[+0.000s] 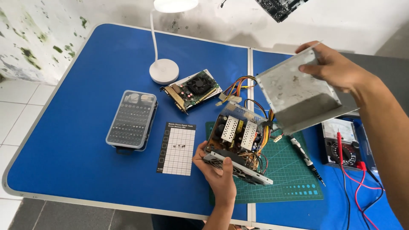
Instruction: Opening a computer power supply unit and brushing dust off the internal components
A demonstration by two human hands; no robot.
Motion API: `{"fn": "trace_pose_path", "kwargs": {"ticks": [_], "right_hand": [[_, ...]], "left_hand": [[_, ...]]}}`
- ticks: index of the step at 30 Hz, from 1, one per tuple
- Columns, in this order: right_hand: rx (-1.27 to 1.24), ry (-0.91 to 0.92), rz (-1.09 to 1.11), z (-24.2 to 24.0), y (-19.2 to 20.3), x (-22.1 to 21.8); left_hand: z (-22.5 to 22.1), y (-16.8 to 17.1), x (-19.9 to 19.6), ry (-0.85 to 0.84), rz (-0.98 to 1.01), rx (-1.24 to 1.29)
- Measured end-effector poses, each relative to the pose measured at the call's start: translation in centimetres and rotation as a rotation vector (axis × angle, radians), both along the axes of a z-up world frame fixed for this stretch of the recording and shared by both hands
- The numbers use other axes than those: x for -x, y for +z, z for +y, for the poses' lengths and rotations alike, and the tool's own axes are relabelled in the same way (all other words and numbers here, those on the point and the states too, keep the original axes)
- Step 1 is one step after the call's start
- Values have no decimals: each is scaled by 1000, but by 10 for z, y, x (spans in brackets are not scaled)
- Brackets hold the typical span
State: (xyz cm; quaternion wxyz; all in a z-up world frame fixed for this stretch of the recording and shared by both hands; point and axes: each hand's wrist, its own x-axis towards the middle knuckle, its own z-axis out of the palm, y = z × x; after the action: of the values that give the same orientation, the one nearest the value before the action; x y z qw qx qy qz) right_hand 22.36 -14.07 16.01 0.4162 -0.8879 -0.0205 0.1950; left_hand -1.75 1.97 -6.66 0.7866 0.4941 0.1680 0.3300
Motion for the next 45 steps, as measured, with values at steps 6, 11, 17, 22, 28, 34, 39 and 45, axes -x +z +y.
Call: {"fn": "trace_pose_path", "kwargs": {"ticks": [6, 11, 17, 22, 28, 34, 39, 45], "right_hand": [[63, -165, 6, -22, -3, 23], [56, -279, -14, -62, -28, 50], [-76, -501, -95, -117, -74, 78], [-203, -658, -149, -168, -123, 84], [-518, -840, -369, -196, -167, 68], [-641, -1046, -304, -192, -151, 108], [-650, -1188, -451, -227, -171, 146], [-562, -1242, -404, -227, -154, 180]], "left_hand": [[-1, 0, 2, -24, 6, 31], [-4, 7, 3, 36, 45, -23], [-4, 14, 5, 33, 104, -90], [-1, 14, 4, -15, 137, -77], [4, 23, 5, -49, 221, 0], [4, 23, 6, -28, 214, -43], [4, 20, 7, 1, 260, -184], [4, 22, 5, -2, 188, -133]]}}
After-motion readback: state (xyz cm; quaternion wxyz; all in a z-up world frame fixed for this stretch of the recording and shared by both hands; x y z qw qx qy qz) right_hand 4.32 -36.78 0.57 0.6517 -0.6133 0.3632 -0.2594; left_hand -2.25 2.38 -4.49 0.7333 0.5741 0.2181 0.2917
